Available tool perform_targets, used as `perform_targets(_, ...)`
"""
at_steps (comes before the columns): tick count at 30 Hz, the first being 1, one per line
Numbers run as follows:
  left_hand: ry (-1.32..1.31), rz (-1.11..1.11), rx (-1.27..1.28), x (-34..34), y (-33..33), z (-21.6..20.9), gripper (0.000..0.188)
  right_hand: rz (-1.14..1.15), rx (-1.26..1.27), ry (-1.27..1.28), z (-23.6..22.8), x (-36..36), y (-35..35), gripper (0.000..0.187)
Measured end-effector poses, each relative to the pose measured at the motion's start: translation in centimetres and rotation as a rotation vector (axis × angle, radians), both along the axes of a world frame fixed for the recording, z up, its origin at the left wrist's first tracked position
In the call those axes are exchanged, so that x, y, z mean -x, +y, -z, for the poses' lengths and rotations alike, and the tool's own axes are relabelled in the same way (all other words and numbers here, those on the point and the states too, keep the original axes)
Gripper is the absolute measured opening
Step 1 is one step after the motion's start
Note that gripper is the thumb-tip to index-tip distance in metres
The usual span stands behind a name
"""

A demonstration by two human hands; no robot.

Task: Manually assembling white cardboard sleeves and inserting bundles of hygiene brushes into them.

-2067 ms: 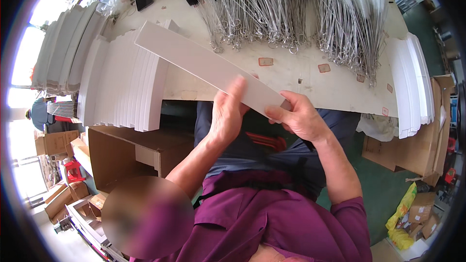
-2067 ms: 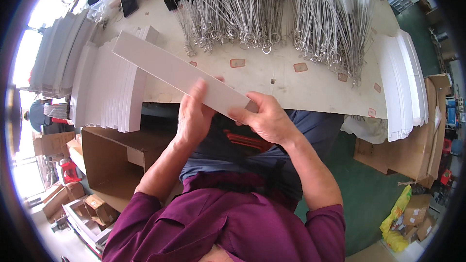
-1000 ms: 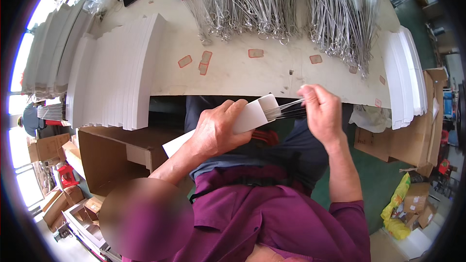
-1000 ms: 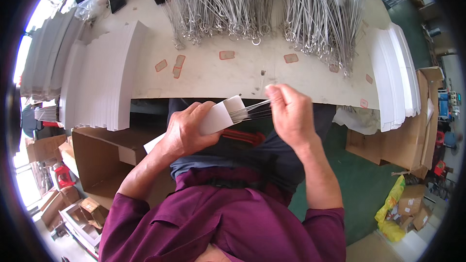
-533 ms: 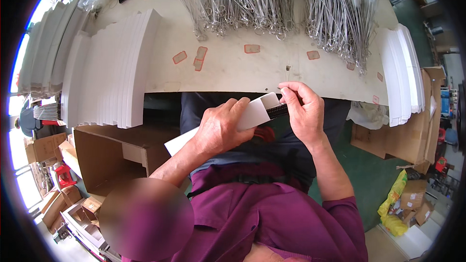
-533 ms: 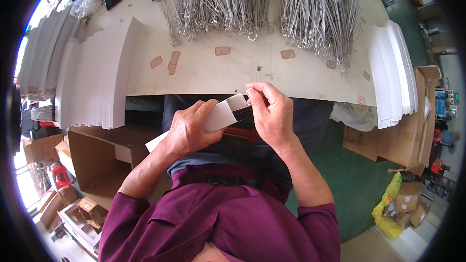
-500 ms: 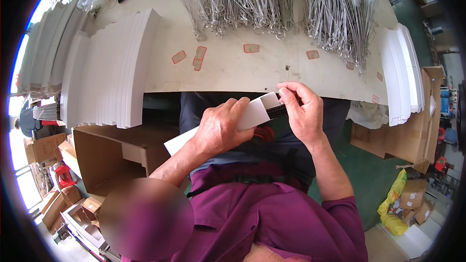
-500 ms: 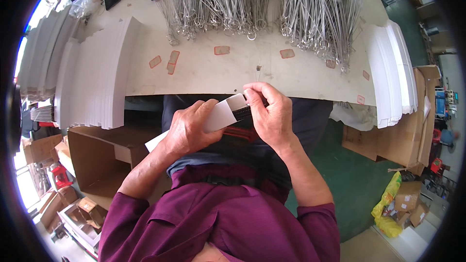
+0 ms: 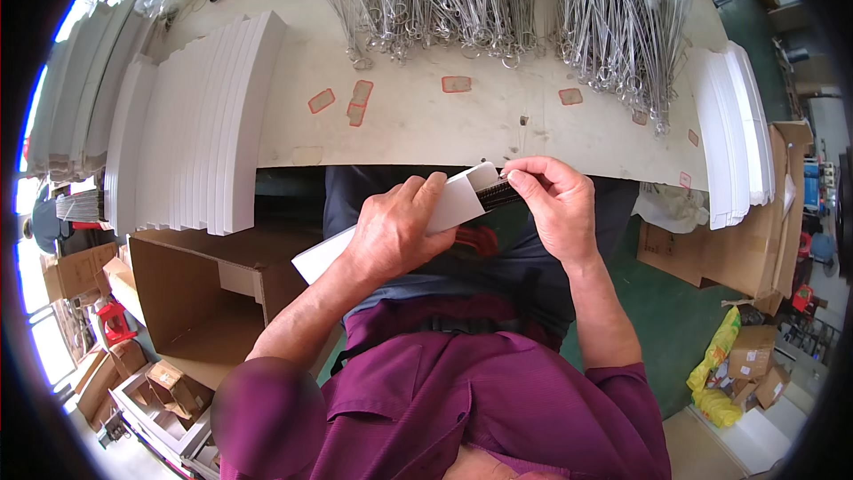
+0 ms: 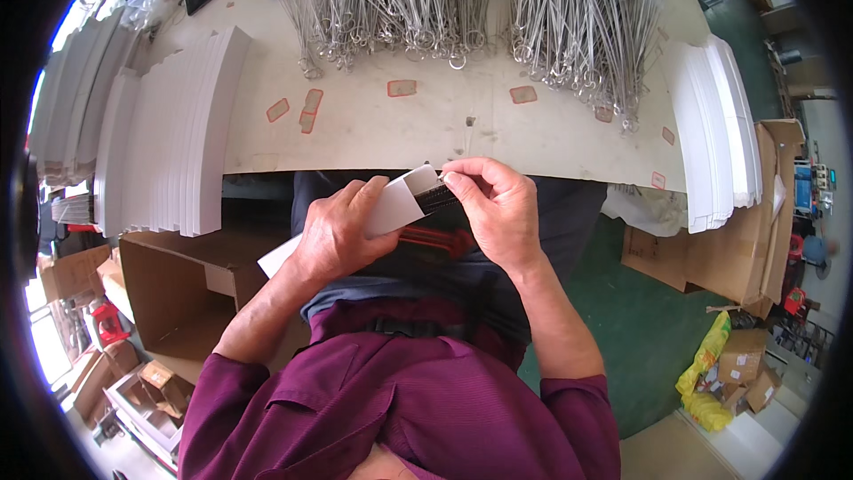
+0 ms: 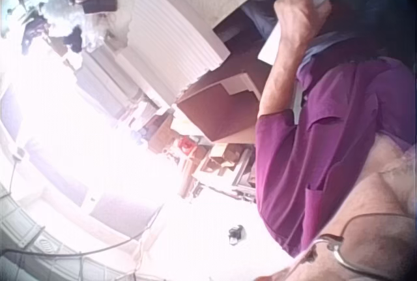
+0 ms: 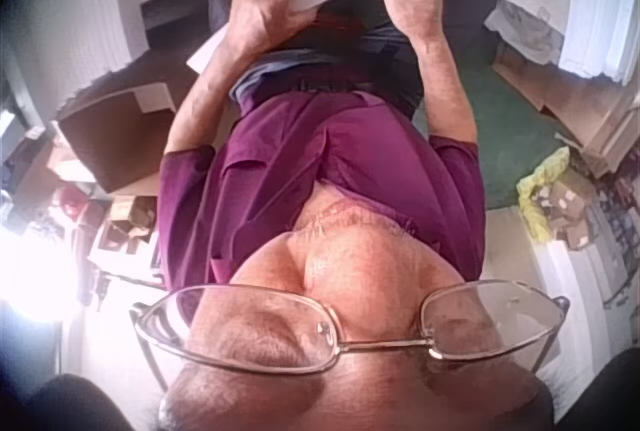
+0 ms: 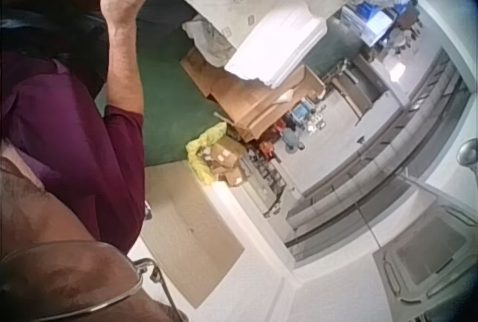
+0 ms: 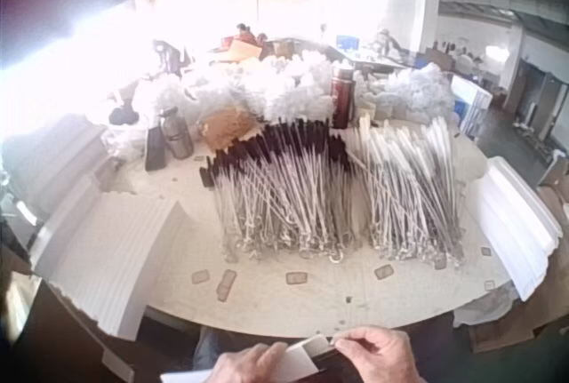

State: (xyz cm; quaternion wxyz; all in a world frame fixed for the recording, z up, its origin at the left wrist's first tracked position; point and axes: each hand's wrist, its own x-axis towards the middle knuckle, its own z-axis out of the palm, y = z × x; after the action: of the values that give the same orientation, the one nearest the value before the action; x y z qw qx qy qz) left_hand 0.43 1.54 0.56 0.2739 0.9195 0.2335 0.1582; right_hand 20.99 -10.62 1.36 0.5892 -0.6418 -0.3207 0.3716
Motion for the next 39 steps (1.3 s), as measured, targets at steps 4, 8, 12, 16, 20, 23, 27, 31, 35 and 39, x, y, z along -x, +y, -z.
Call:
perform_targets(4,0.006,0.011,-0.055,0.1,-0.1,0.2,0.068,0.049,0.002,-0.038,0.4,0.9,0.5,0.012)
perform_targets(8,-0.043,0.026,-0.097,0.1,-0.1,0.2,0.065,0.091,0.03,-0.21,0.2,1.8,0.7,0.015)
perform_targets(12,-0.08,-0.003,-0.057,0.2,-0.6,0.8,0.065,0.1,-0.064,-0.437,0.8,3.1,1.0,0.019)
perform_targets(16,-0.108,-0.019,0.054,-0.1,-1.0,0.9,0.064,-0.055,-0.027,-0.552,0.4,3.9,0.8,0.035)
perform_targets(20,-0.074,-0.034,0.099,0.0,-0.9,0.8,0.064,-0.023,-0.131,-0.549,0.9,3.7,0.2,0.044)
perform_targets(23,-0.114,-0.047,0.14,-0.1,-0.9,0.7,0.065,-0.072,-0.094,-0.652,0.6,2.9,-0.5,0.041)
perform_targets(27,-0.067,-0.067,0.215,0.0,-1.0,0.7,0.065,-0.243,-0.06,-0.721,0.1,3.2,-0.9,0.039)
perform_targets(31,-0.102,-0.059,0.279,-0.2,-1.2,0.3,0.072,-0.298,-0.032,-0.396,-0.4,1.2,-1.5,0.03)
perform_targets(35,-0.072,-0.04,0.303,-0.6,-1.2,0.4,0.08,-0.282,0.007,-0.386,-0.5,1.7,-1.8,0.023)
perform_targets(39,-0.042,0.002,0.443,-1.4,-1.1,0.1,0.076,-0.292,0.023,-0.322,-0.3,2.4,-2.0,0.022)
